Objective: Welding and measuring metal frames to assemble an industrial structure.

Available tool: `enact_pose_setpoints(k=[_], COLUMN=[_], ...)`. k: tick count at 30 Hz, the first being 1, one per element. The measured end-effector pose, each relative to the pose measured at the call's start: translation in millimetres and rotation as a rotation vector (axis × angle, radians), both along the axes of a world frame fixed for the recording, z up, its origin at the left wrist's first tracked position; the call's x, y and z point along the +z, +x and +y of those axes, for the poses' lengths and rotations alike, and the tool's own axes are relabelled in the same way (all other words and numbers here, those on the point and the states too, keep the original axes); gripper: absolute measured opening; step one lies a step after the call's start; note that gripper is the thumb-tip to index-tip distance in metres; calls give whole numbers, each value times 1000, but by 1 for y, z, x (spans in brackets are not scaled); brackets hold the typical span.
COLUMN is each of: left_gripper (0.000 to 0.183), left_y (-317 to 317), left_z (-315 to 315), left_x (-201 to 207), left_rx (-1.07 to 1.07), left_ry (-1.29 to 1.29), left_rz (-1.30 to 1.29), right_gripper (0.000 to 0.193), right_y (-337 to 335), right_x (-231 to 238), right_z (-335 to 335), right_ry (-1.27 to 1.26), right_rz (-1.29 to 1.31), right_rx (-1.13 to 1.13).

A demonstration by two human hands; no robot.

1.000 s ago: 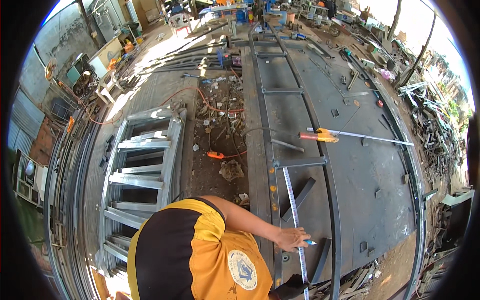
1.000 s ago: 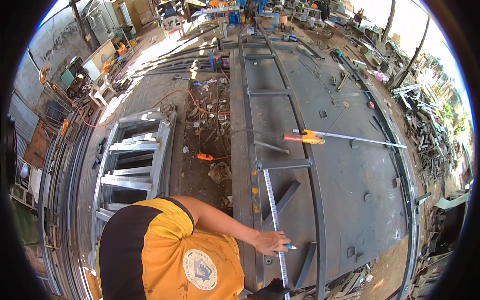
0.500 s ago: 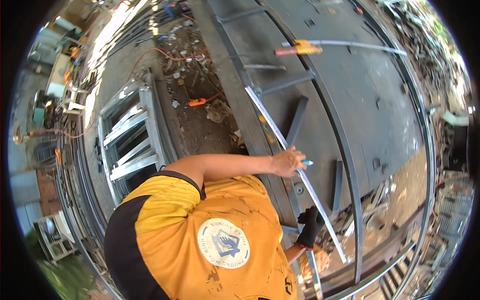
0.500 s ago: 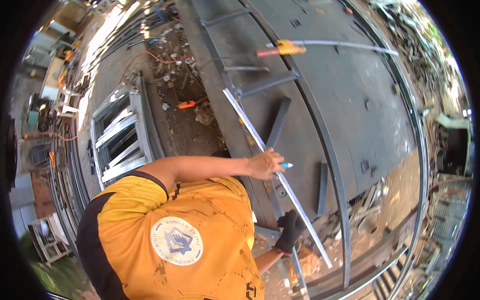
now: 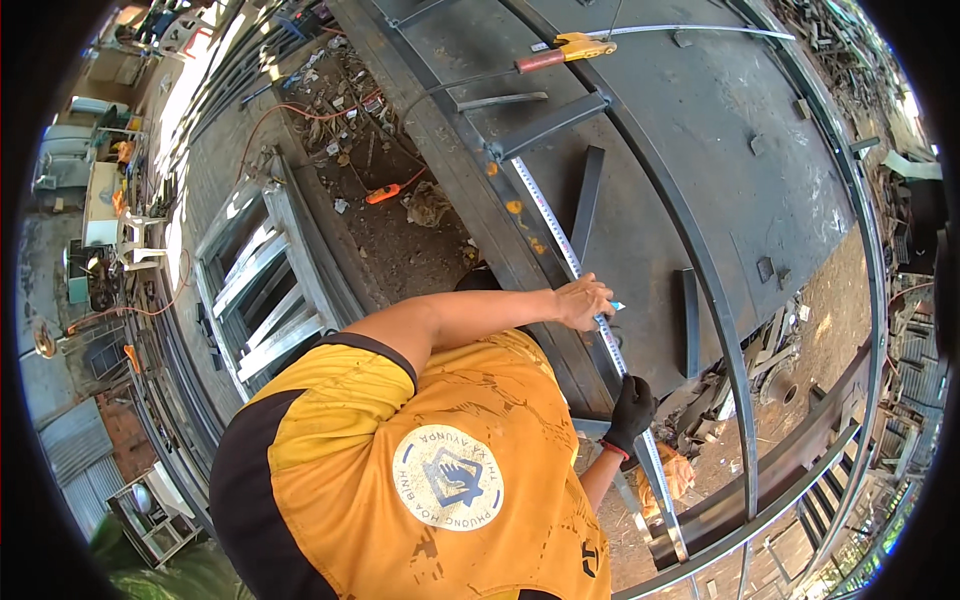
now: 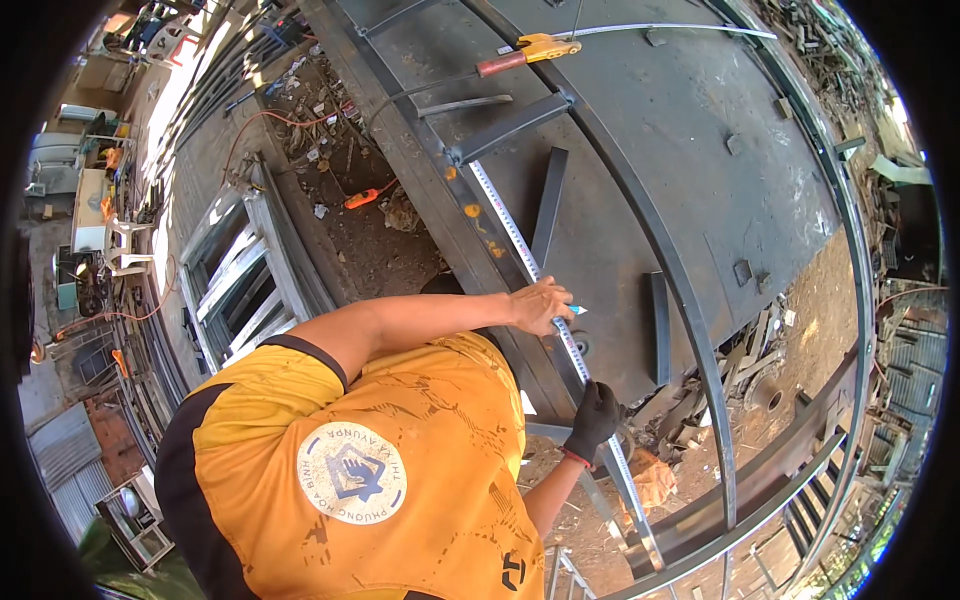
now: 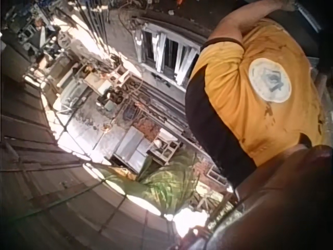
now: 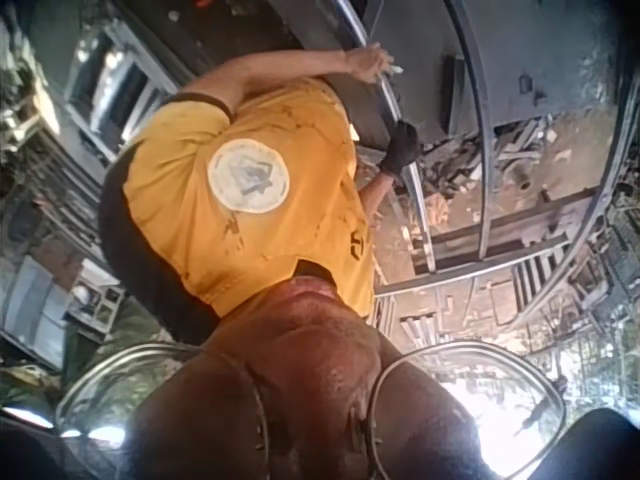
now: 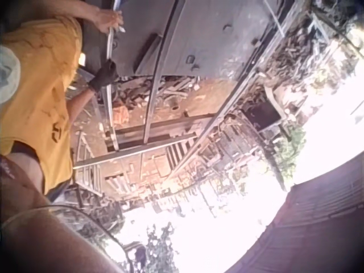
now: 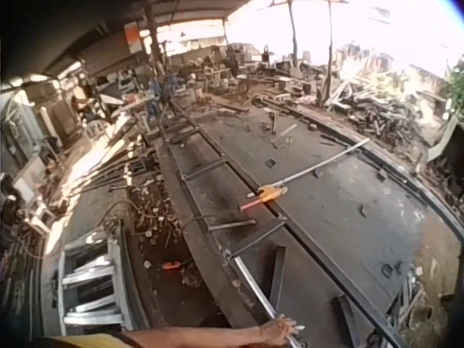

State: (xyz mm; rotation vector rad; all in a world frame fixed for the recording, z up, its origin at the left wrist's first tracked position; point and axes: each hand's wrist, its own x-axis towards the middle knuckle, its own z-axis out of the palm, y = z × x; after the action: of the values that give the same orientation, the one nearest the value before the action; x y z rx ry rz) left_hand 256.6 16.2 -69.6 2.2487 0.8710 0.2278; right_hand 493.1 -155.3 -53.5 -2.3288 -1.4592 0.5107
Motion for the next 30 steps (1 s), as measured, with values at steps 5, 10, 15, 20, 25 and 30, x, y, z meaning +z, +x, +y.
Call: enact_pose_setpoints(k=[5, 10, 15, 20, 25, 30], left_gripper=[25, 22, 20, 23, 25, 25], left_y=[-13, -11, -12, -11, -14, -14], left_z=[2, 1, 4, 10, 14, 16], left_x=[-9, -21, -23, -25, -21, -8], left_rx=[32, 78, 117, 135, 116, 108], left_ry=[-11, -5, -19, -31, -45, -102], left_rz=[-10, -28, -54, -56, -30, -29], right_gripper=[22, 18, 13, 13, 11, 10], right_y=[-2, 8, 6, 6, -7, -2], right_x=[-13, -31, -39, -43, -30, -29], right_z=[1, 1, 2, 0, 6, 7], right_ry=[66, 127, 130, 216, 207, 213], right_rz=[48, 105, 175, 58, 153, 208], right_rx=[7, 36, -3, 96, 36, 13])
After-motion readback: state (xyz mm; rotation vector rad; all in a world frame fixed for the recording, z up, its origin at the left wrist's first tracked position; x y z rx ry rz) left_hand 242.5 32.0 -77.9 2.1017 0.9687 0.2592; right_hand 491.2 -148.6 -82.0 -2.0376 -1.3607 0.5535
